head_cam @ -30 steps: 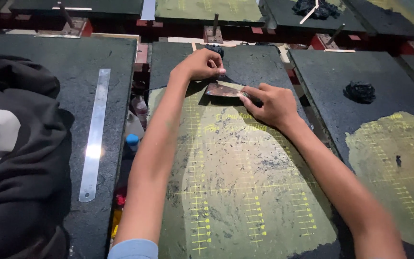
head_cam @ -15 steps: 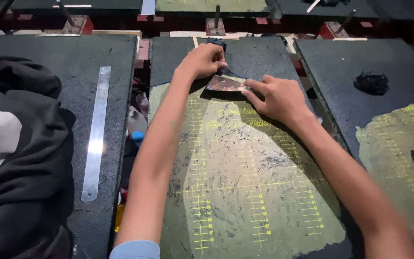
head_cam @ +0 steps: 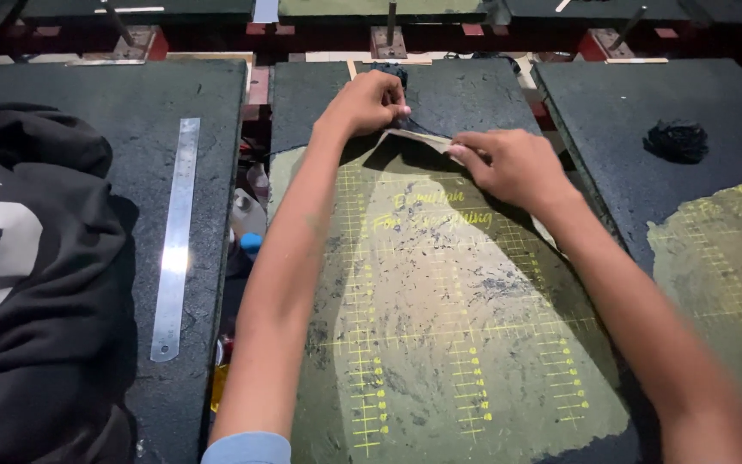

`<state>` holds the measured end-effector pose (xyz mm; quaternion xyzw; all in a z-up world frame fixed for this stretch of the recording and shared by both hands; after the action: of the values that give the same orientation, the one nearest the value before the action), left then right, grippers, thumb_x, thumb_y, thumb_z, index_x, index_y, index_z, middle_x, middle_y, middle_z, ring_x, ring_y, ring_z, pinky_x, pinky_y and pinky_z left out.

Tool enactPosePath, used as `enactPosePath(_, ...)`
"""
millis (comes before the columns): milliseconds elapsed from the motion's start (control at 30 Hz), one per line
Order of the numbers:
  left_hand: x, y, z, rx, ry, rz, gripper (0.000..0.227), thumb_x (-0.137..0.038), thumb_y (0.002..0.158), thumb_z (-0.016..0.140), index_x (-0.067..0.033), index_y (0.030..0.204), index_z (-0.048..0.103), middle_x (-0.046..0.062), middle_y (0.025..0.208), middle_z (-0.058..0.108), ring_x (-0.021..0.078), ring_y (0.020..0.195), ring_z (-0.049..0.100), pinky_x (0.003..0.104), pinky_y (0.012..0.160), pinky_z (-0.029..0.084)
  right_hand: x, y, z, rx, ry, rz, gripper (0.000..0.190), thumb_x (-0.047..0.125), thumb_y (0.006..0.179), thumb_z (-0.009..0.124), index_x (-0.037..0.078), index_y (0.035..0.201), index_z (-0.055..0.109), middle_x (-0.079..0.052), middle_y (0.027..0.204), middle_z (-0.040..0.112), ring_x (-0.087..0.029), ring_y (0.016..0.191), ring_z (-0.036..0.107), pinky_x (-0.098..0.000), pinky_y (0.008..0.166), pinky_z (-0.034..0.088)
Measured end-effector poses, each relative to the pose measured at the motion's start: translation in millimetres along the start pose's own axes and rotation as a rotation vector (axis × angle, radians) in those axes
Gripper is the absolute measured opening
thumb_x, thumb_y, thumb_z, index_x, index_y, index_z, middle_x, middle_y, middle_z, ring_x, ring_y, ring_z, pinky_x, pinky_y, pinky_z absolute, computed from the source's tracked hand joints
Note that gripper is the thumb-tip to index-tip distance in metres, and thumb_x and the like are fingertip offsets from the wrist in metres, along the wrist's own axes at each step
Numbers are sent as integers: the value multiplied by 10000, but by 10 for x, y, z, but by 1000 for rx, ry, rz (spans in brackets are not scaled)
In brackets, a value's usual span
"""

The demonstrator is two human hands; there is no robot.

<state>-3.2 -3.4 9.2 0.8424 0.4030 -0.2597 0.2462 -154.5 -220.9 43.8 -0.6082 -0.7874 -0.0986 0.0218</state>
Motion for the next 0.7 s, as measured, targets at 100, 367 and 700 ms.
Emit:
enactPosePath(100, 14, 10, -2, 7, -13, 7, 130, -167, 964, 752, -115, 863, 688, 46, 853, 752, 193, 784, 690, 394, 657, 502, -16, -85, -186, 27, 19, 109, 411, 493, 1037, 527, 252, 1283, 751, -103, 1013, 785, -332, 802, 713, -471, 662, 516)
enactPosePath(367, -1, 7, -15, -16, 4, 3, 153, -173, 949, 768, -124, 827, 690, 37, 823, 755, 184, 767, 694, 387, 649, 494, 3, 0, 38, -77, -28, -30, 398, 499, 1039, 546, 249, 1270, 753, -86, 1016, 776, -331, 802, 721, -481, 604, 550)
enactPosePath(700, 3, 20, -24, -6, 22, -23, 190, -262, 952, 781, -134, 844, 692, 31, 843, 747, 184, 770, 678, 391, 675, 492, 153, -109, -336, 94, -9, 186, 429, 502, 1048, 492, 265, 1316, 730, -92, 1008, 788, -308, 805, 718, -455, 640, 527)
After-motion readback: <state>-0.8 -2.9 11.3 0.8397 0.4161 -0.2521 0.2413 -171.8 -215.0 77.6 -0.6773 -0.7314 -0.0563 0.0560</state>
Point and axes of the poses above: each hand's wrist, its own y-axis towards the middle knuckle, its own z-axis out of the palm, x = y × z, the point moved 1 cm from there along y, towards the middle knuckle
